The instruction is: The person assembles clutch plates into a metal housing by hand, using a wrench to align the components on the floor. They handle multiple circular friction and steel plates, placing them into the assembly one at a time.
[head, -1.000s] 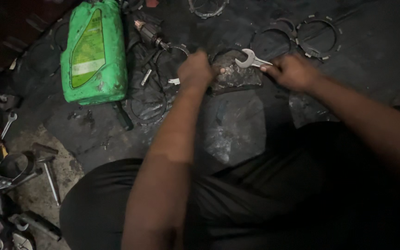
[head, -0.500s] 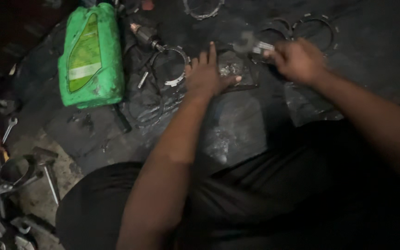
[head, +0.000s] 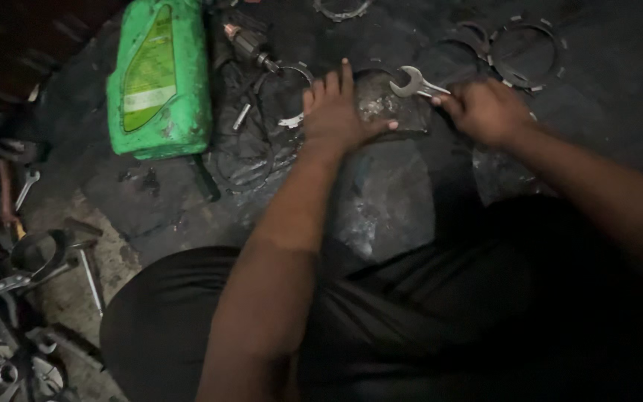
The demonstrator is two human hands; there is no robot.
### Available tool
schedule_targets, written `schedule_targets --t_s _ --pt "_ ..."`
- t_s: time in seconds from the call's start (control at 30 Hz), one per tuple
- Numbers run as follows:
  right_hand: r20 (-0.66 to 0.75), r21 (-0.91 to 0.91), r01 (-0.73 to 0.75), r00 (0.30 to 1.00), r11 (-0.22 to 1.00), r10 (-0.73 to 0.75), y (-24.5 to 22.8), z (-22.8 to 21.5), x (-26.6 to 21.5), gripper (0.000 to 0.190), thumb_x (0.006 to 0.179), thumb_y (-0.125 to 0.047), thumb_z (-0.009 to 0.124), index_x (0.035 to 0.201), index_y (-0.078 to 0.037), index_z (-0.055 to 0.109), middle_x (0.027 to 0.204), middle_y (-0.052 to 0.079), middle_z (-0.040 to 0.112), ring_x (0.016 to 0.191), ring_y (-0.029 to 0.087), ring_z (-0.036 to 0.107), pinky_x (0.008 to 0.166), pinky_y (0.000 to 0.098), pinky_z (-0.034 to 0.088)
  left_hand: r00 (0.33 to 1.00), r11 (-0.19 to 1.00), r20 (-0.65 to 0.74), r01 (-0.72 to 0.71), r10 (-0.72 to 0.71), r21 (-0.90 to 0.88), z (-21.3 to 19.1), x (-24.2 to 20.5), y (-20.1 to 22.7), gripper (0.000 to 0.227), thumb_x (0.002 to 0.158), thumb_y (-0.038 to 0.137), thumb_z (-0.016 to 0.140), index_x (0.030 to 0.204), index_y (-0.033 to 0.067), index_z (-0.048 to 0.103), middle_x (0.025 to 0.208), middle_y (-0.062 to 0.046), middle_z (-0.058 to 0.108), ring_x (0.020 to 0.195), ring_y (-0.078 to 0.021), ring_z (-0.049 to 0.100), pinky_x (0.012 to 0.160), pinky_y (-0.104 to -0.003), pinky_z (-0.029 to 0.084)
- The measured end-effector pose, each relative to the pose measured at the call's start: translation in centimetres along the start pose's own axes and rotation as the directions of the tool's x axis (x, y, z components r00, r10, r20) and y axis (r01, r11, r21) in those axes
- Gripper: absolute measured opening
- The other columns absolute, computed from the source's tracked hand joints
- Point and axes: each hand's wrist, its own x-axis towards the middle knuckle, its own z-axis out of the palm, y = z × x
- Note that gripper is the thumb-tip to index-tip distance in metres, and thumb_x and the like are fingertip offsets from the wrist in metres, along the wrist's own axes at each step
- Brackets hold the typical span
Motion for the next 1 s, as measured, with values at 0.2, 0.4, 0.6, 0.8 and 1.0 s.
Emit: schedule_targets --t_s 0.2,0.4,0.6,0.8,1.0 --pt "-0.167 0.337 0.055 0.986 0.94 0.002 2.3 0.7 0.5 0.05 0.112 -0.05 0.055 0.107 -0.003 0.072 0.086 0.023 0.067 0.078 0.041 0.064 0.071 0.0528 0.05 0.973 0.999 -0.231 -0.009 0.017 0.037 0.8 0.0 0.0 0.142 0.05 0.089 0.078 0.146 -0.009 0.04 0.132 -0.016 0.051 0.124 -0.0332 0.045 0.103 -0.048 0.035" --pt "-0.145 0.2 0.08 0.988 0.977 -0.051 0.8 -0.1 0.6 0.049 0.101 -0.053 0.059 0.101 -0.008 0.078 0.079 0.02 0.072 0.076 0.041 0.067 0.068 0.0519 0.051 0.966 0.999 -0.259 -0.021 0.011 -0.033 0.9 -0.4 -0.3 0.137 0.052 0.083 0.082 0.146 -0.0095 0.044 0.132 -0.017 0.056 0.126 -0.0325 0.048 0.107 -0.046 0.037" --pt "0.074 0.075 -0.166 0.984 0.983 0.161 -0.5 -0.2 0.6 0.064 0.108 -0.058 0.053 0.096 0.0 0.077 0.077 0.023 0.07 0.072 0.035 0.069 0.073 0.049 0.053 0.934 0.999 -0.356 -0.031 0.024 -0.012 1.4 0.0 -0.2 0.136 0.046 0.081 0.084 0.14 -0.0095 0.048 0.126 -0.017 0.058 0.124 -0.0334 0.049 0.104 -0.046 0.037" --pt "-0.179 0.264 0.02 0.983 0.964 0.029 -0.8 -0.3 -1.1 0.045 0.106 -0.048 0.053 0.107 -0.01 0.077 0.082 0.019 0.071 0.072 0.036 0.069 0.068 0.0506 0.052 0.963 1.0 -0.271 0.011 -0.008 0.01 1.0 0.1 -0.1 0.135 0.053 0.086 0.081 0.14 -0.0114 0.047 0.128 -0.017 0.057 0.125 -0.0332 0.048 0.105 -0.046 0.036" --pt "-0.105 0.136 -0.024 0.994 0.99 0.039 -1.0 -0.4 -0.5 0.048 0.107 -0.053 0.051 0.109 -0.012 0.075 0.09 0.02 0.073 0.078 0.038 0.071 0.072 0.0518 0.054 0.911 0.997 -0.41 -0.005 0.034 0.071 1.1 0.3 0.1 0.142 0.039 0.089 0.081 0.133 -0.0128 0.048 0.132 -0.02 0.057 0.121 -0.0351 0.048 0.099 -0.046 0.036"
